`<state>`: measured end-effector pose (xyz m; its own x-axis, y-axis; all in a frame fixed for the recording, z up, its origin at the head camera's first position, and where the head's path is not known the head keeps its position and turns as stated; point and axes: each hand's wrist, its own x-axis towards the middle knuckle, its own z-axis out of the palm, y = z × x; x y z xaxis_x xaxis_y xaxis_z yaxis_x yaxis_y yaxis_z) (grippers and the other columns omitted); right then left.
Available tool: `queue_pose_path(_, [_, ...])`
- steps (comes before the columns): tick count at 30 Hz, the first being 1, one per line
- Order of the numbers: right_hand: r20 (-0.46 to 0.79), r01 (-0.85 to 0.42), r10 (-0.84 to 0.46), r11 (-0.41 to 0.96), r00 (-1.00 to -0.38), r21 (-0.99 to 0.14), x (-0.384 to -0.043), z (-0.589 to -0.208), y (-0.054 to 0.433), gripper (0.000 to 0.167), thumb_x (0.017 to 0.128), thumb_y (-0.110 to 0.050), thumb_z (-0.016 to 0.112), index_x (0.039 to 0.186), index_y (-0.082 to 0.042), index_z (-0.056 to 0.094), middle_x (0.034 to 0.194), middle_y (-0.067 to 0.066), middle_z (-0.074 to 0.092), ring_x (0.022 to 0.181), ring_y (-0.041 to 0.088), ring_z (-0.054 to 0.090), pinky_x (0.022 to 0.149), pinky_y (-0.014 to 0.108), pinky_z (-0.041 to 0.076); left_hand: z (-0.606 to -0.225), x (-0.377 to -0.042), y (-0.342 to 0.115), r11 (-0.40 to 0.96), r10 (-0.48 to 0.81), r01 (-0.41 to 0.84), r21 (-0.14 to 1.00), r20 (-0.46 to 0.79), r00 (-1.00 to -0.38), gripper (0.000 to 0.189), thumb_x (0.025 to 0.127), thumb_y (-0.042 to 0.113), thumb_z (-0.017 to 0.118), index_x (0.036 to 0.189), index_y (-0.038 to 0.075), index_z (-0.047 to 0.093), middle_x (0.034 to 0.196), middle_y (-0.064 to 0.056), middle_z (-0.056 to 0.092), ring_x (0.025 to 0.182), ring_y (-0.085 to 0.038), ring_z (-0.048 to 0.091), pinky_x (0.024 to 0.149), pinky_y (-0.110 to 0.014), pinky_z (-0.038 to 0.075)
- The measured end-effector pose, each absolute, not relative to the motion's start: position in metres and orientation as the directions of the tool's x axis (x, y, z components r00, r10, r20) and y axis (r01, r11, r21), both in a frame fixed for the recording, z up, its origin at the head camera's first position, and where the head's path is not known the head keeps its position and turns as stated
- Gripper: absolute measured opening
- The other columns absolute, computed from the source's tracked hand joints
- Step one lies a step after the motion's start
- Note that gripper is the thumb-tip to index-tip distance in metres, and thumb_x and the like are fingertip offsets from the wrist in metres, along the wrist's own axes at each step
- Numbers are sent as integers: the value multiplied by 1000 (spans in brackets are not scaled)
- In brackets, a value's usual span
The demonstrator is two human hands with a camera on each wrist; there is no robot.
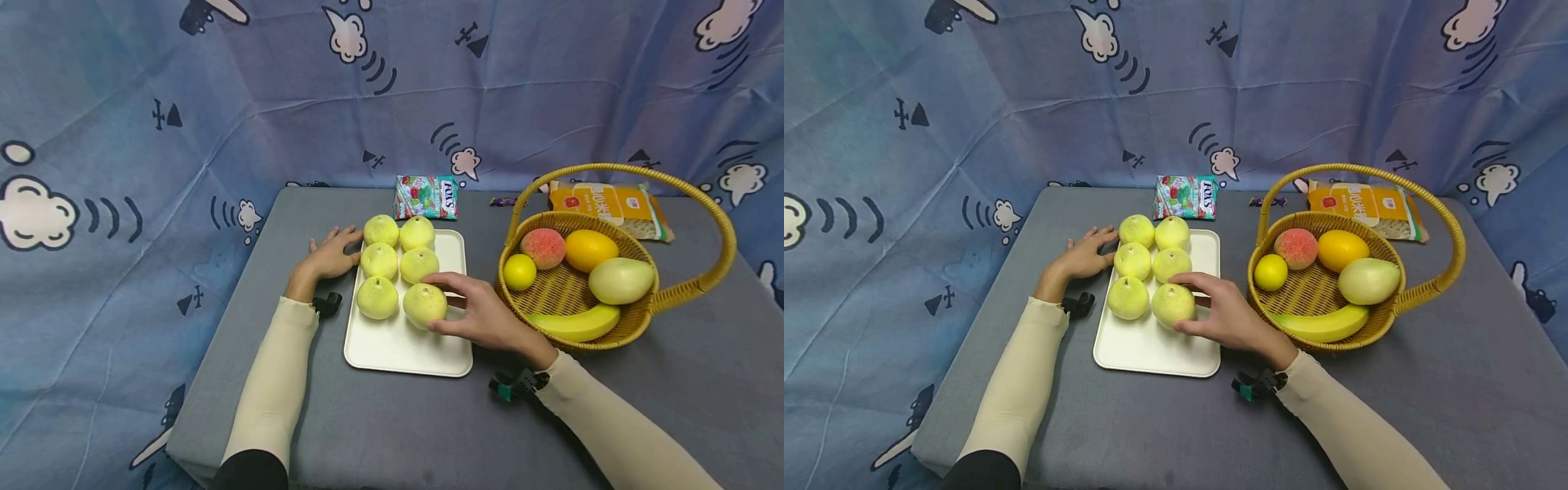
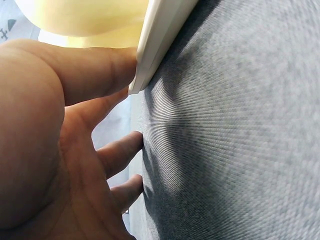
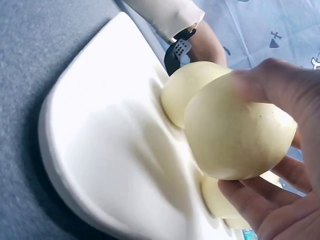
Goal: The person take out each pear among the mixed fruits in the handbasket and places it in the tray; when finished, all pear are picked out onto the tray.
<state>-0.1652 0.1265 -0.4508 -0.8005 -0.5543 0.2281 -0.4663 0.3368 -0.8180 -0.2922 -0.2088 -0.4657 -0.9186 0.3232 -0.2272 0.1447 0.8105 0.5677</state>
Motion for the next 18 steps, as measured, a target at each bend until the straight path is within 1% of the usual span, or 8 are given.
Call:
queue_pose_path(7, [220, -433, -540, 305, -812, -848, -170, -464, 120, 69, 85, -9, 97, 146, -7, 66, 148, 15, 67, 132, 35, 69, 105, 40, 61, -467, -292, -209, 809, 320, 140, 571, -228, -920, 66, 113, 40, 57, 174, 27, 36, 185, -6, 20, 173, -36, 2, 126, -80, -14])
queue_pose_path(13, [215, -417, -539, 285, -814, -863, -171, -472, 116, 69, 84, -8, 97, 146, -7, 66, 148, 14, 67, 133, 31, 67, 106, 38, 60, -467, -293, -209, 811, 316, 136, 570, -230, -921, 66, 113, 41, 57, 174, 28, 36, 185, -7, 20, 173, -37, 3, 127, -80, -14])
queue_pose_path(18, [250, -468, -530, 329, -810, -820, -170, -472, 116, 70, 83, -12, 99, 146, -11, 68, 146, 11, 68, 131, 28, 67, 104, 42, 62, -467, -293, -209, 813, 312, 135, 567, -228, -922, 66, 113, 41, 57, 174, 27, 37, 185, -7, 20, 173, -37, 3, 127, -80, -15])
